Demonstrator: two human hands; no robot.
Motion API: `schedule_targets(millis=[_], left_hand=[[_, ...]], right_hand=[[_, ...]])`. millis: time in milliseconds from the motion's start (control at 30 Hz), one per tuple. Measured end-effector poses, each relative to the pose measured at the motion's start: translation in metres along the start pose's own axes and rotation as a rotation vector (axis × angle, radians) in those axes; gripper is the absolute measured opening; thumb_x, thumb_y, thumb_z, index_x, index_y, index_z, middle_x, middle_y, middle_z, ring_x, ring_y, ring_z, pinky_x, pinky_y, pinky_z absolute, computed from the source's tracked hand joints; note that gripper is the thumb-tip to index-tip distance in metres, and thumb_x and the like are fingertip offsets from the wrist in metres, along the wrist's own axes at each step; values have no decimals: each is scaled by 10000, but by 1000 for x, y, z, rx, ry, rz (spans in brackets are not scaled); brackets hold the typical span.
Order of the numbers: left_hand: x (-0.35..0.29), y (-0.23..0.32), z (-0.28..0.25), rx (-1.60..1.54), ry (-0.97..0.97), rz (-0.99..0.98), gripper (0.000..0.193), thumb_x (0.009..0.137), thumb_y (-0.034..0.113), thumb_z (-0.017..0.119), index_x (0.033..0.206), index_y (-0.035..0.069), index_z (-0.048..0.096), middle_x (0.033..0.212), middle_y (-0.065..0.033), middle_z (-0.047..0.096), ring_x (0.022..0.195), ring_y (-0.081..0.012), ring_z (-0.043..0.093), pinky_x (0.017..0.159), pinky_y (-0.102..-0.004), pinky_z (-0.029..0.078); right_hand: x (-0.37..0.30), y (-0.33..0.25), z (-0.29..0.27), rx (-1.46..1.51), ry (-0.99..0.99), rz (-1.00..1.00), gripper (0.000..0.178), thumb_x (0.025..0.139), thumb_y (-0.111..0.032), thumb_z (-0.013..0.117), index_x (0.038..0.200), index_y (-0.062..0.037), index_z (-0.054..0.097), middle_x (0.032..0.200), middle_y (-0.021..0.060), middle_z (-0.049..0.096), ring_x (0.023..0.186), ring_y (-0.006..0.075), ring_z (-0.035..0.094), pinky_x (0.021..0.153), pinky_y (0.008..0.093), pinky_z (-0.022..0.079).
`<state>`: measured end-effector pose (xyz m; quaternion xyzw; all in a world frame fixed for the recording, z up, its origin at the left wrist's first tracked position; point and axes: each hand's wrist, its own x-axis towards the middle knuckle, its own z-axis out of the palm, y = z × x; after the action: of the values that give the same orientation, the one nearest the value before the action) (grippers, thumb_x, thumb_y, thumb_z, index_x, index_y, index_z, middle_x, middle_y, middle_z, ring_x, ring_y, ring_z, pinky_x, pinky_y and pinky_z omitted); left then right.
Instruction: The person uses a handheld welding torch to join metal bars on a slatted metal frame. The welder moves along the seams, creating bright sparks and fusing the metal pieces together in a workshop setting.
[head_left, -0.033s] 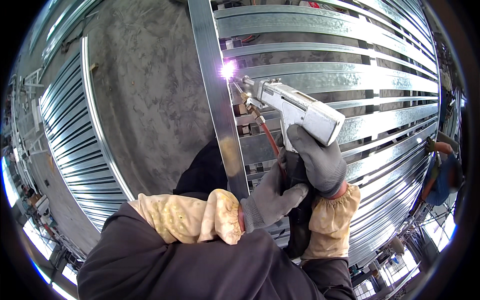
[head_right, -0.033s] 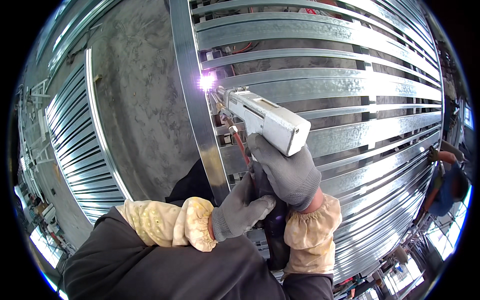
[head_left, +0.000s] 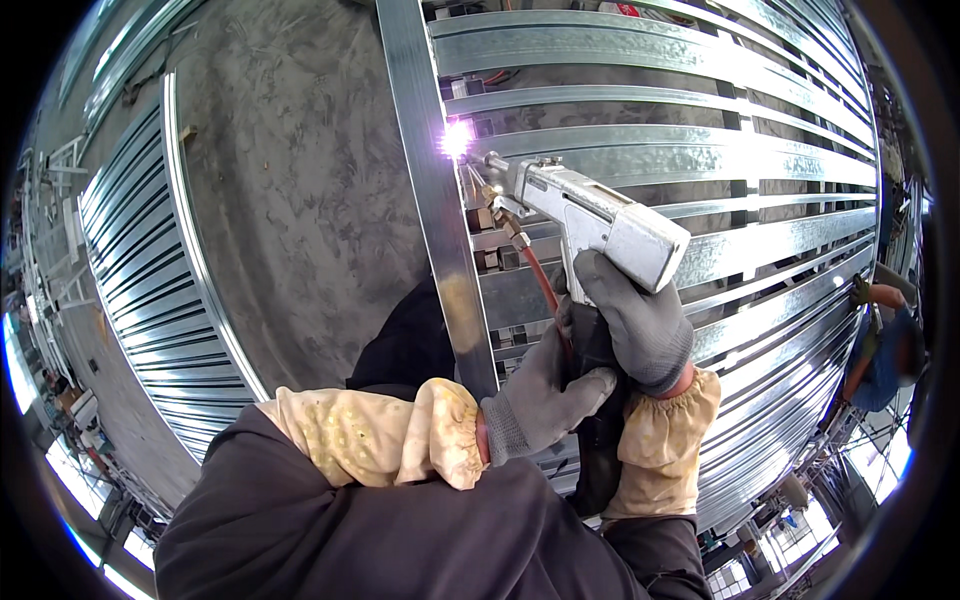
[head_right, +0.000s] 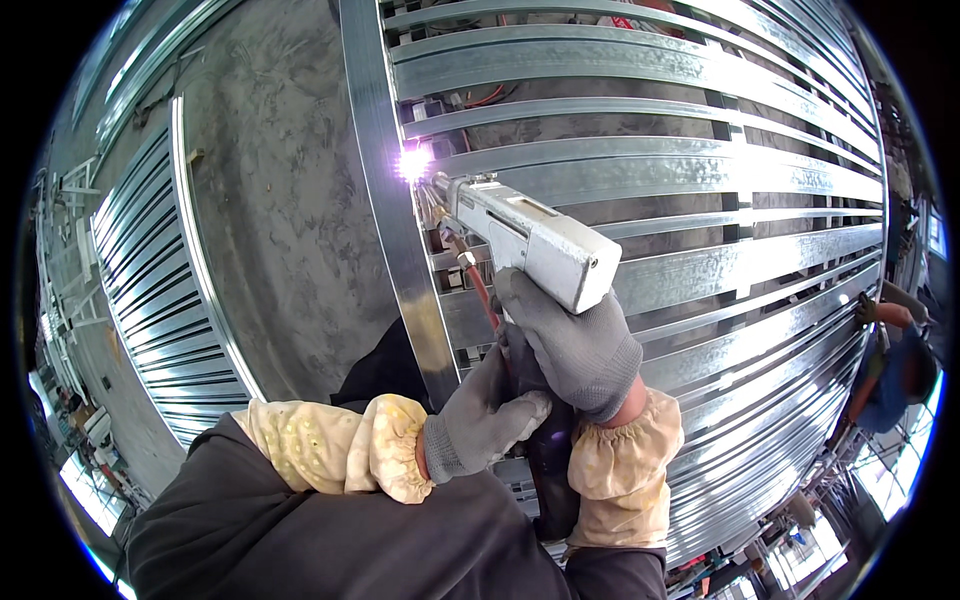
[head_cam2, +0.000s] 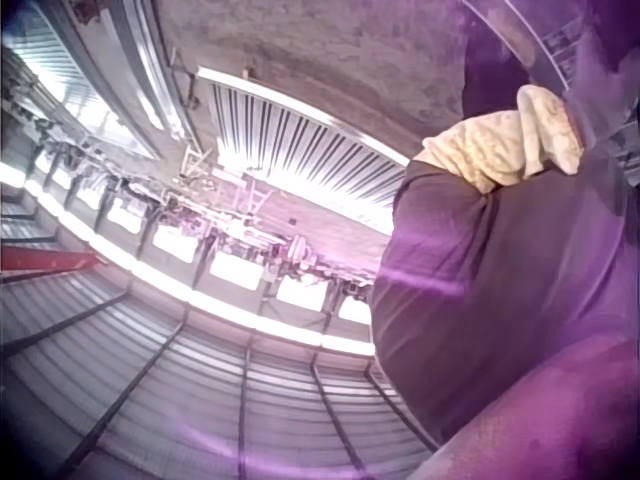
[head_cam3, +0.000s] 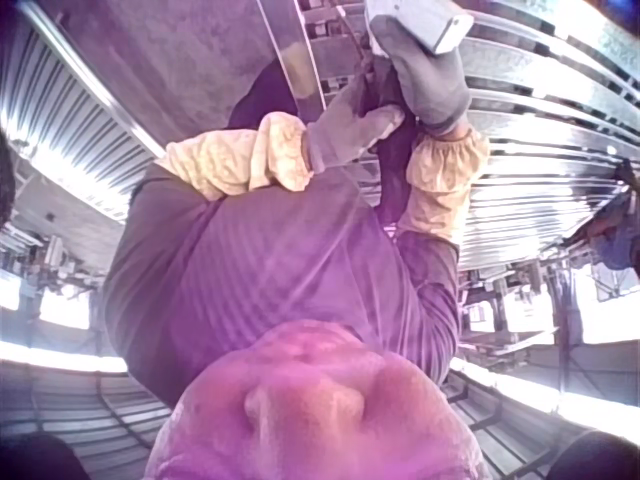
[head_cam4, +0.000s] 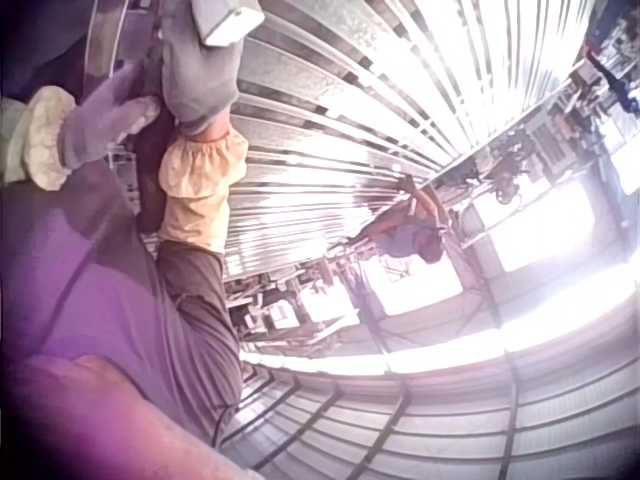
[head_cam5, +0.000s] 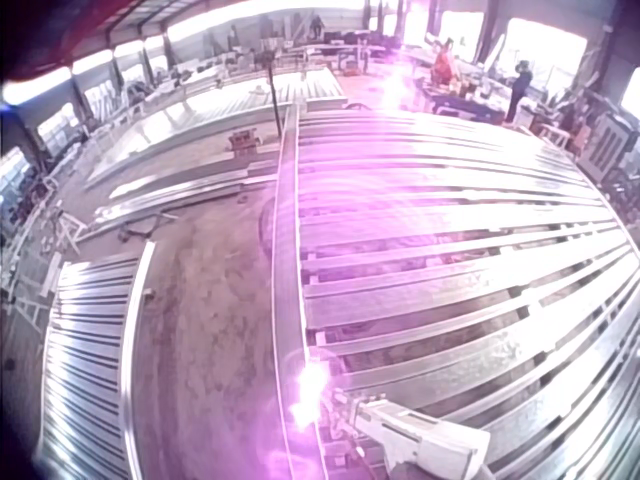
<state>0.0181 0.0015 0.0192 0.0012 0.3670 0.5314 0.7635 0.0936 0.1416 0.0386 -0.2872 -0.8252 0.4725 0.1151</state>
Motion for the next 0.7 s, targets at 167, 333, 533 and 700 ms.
schedule_targets(millis=[167, 333, 533, 700], left_hand=[[-1, 5, 3, -25, 8, 19, 666, 876, 76, 594, 1440, 26, 244, 1131, -34, 533, 931, -62, 523, 822, -257, 477], [-3, 3, 0, -22, -7, 16, 651, 885, 91, 584, 1441, 40, 250, 1076, -17, 534, 870, -58, 501, 762, -244, 450], [-5, 2, 5, -35, 57, 60, 587, 893, 71, 562, 1418, 63, 301, 914, 15, 540, 674, -26, 470, 579, -194, 416], [-6, 2, 6, -28, 44, 67, 623, 895, 59, 557, 1447, 62, 270, 914, 12, 541, 675, -28, 473, 583, -195, 421]], right_hand=[[1, 0, 2, -22, 3, -15, 221, 850, -13, 611, 1070, -30, 623, 1055, 120, 636, 962, 285, 635, 843, 370, 516], [-1, 2, 1, -151, -8, -94, 234, 848, -20, 623, 1080, -46, 623, 1078, 131, 630, 984, 298, 631, 852, 381, 517], [-2, -2, 3, -90, -23, -13, 234, 859, -29, 623, 1091, -58, 625, 1070, 126, 630, 978, 290, 633, 840, 378, 521], [-1, -11, 3, 155, -14, 217, 242, 862, -31, 623, 1101, -69, 633, 1066, 119, 631, 966, 281, 635, 828, 370, 525]])
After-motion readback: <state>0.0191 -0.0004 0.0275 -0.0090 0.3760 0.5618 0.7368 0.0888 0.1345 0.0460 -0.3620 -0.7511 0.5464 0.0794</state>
